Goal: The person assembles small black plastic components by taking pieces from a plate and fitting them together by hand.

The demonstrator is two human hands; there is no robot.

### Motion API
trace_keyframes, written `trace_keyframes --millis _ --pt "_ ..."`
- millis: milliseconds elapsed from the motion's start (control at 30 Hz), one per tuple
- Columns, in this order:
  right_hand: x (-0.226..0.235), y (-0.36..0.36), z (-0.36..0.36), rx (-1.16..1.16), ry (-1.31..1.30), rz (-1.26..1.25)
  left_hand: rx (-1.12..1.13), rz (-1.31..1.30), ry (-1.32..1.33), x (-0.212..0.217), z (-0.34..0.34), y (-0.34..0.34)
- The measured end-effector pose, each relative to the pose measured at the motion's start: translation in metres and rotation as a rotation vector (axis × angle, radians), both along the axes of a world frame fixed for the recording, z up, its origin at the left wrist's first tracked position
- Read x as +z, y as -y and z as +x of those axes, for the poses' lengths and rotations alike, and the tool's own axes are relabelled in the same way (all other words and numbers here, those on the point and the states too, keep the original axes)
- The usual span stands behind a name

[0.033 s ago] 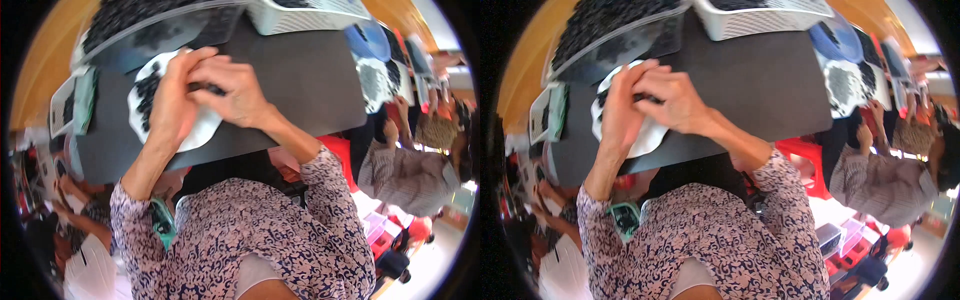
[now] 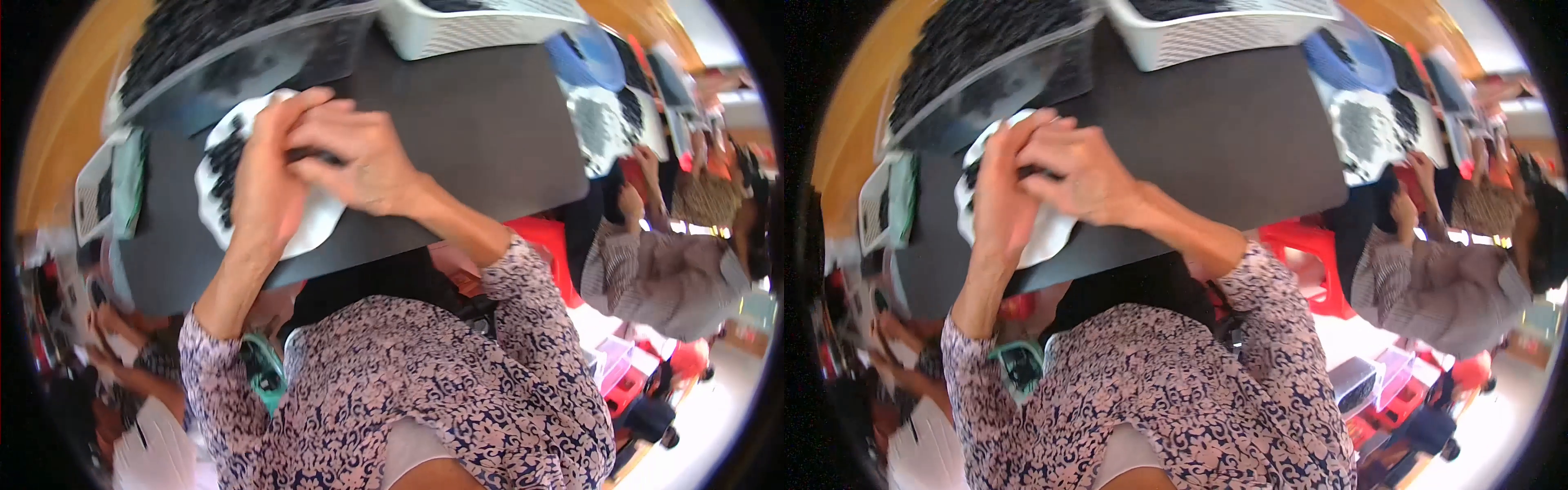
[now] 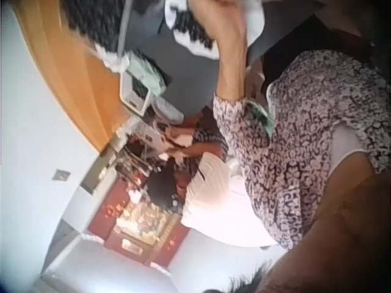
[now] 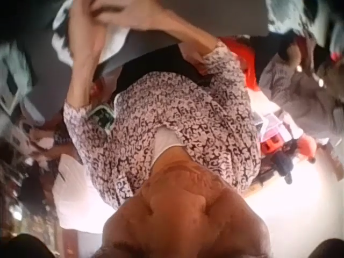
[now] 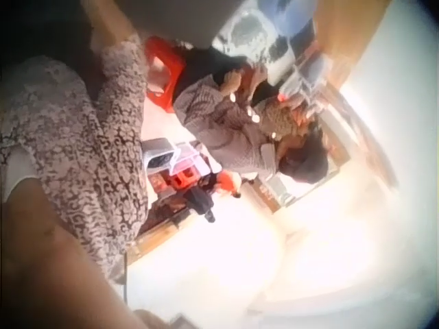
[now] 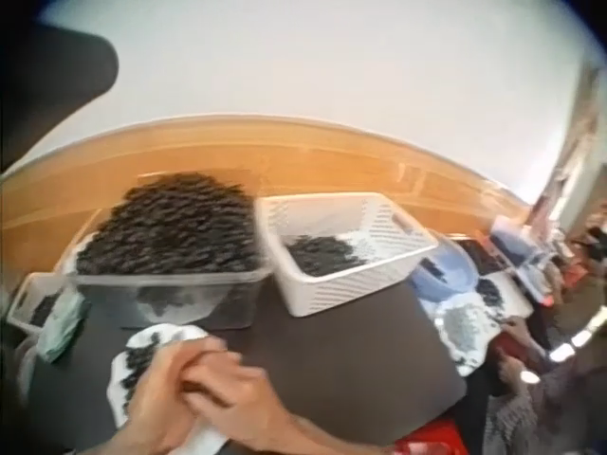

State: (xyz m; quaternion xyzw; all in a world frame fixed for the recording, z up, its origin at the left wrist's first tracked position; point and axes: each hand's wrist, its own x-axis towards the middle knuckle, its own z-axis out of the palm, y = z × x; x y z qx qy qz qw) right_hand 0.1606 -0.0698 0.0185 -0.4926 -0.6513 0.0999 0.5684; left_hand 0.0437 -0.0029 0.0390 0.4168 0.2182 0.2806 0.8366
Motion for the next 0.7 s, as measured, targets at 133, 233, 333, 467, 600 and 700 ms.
trace_keyframes --millis 133,233,333,467,600,700 --pt "0.003 -0.001 0.001 0.050 -0.052 0.036 0.100 0.017 -0.134 0.002 -0.006 0.003" --pt "0.004 0.003 0.009 0.144 -0.146 0.038 0.083 -0.079 -0.210 0.012 0.002 0.002" --pt "0.011 0.004 0.009 0.199 -0.185 0.100 0.082 0.088 -0.251 0.018 -0.006 0.006" --pt "0.043 0.006 0.024 0.109 -0.175 0.185 0.140 0.042 -0.107 0.011 -0.026 0.013" --pt "0.094 -0.020 0.079 -0.249 0.054 0.416 -0.115 0.262 -0.057 0.030 -0.040 0.037" --pt "0.094 -0.053 0.139 -0.489 0.174 0.413 -0.084 0.262 -0.158 0.032 -0.038 0.058"
